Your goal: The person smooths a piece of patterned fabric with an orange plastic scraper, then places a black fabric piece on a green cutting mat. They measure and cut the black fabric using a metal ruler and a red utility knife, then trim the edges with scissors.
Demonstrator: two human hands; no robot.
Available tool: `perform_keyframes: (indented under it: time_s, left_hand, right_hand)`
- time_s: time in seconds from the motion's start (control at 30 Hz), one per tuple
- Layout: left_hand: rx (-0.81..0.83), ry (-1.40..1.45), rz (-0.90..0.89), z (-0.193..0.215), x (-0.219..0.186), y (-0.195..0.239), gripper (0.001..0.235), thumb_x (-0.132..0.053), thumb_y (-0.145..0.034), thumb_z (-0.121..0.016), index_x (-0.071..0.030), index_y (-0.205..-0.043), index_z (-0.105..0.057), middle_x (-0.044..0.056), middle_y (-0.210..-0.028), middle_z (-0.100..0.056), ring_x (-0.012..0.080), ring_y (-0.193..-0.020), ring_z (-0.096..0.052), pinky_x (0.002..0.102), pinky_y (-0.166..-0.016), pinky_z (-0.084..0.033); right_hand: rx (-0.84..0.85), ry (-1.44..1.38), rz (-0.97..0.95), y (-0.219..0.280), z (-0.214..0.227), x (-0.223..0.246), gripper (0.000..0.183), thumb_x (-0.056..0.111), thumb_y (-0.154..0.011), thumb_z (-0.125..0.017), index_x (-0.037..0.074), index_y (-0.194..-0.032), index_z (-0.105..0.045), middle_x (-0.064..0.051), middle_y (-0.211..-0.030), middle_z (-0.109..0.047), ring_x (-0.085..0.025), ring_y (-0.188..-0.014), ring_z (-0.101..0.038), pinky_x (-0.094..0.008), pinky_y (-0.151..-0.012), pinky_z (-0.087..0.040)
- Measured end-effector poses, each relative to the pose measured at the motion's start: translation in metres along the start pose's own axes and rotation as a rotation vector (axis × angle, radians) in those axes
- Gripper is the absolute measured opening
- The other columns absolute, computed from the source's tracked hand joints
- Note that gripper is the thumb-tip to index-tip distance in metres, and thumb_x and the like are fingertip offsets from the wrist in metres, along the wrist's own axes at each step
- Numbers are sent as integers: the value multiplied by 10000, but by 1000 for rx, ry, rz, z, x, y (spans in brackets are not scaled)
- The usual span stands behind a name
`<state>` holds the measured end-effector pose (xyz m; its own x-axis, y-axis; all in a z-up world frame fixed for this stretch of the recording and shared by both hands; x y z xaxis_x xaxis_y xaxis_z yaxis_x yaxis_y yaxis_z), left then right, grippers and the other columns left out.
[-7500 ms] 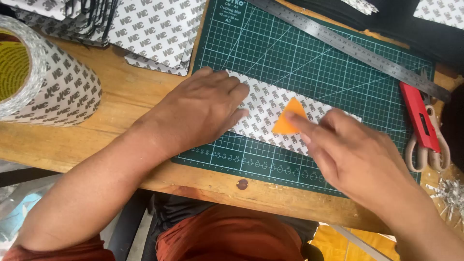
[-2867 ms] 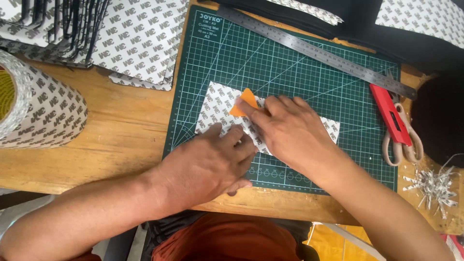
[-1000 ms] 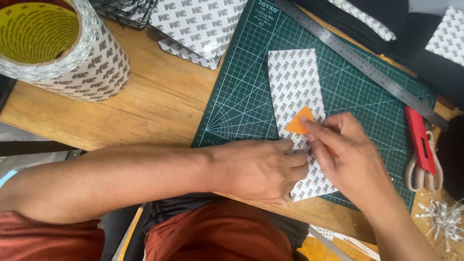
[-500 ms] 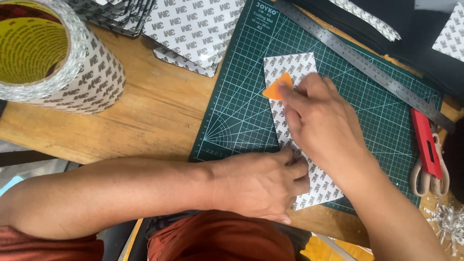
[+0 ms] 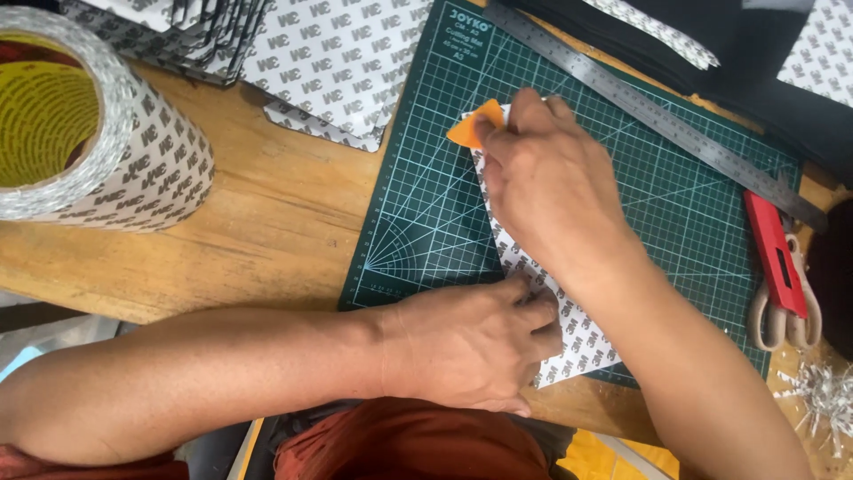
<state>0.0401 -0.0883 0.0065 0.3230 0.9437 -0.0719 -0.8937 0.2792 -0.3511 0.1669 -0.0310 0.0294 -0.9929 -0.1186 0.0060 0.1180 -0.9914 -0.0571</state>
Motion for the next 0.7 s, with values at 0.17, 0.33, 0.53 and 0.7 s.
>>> perform_keyframes:
  time_s: [0.17,0.33,0.53,0.7]
  left_hand:
    - [24,133,4,9,9,2,472,-485,-1042,-499,-119,-919,-771,115,-1047,-713,312,-1073,-647,484,-973,-501]
    - [113,246,24,19,30,3,398,-376,-1052,-501,-47,-1128,-711,223,-1250,-684,378,-1276,-623,535,-1202,-403]
    - [-471,344,343,40,65,8,234,-131,-1048,-538,-31,-874,-659,73,-759,-591,237,-729,-599,398,-707,-558]
    - [-389,414,646,38,91,18,638,-448,-1096,-172,56,-1204,-548,196,-1126,-644,359,-1113,-641,587,-1197,-303]
  right_hand:
    - [-73,-90,-18,-8,-14,-15,310,125,-999,-624,46,-1273,-745,-106,-1039,-566,-324,-878,-576,-486,-539,-595]
    - [-262,-301,12,13,24,-35,299,12,-1015,-617,-61,-1282,-729,-175,-1007,-587,-323,-750,-654,-454,-688,-586]
    - [-114,-353,-114,48,32,-34,329,6,-1019,-640,-72,-1339,-659,-190,-1051,-555,-276,-746,-635,-380,-675,-636]
    - [17,-370,-84,60,13,-16,247,92,-1038,-585,75,-1250,-711,-107,-940,-503,-182,-635,-548,-294,-527,-587]
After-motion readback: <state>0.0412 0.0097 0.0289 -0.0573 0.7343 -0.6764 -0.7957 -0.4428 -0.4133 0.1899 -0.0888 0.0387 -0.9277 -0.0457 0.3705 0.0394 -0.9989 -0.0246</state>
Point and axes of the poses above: each hand's wrist, its own y-axis away from the middle knuckle, its own z-axis out of the back of the hand, x = y × z, the point moved 3 cm from there along -y, towards the middle knuckle
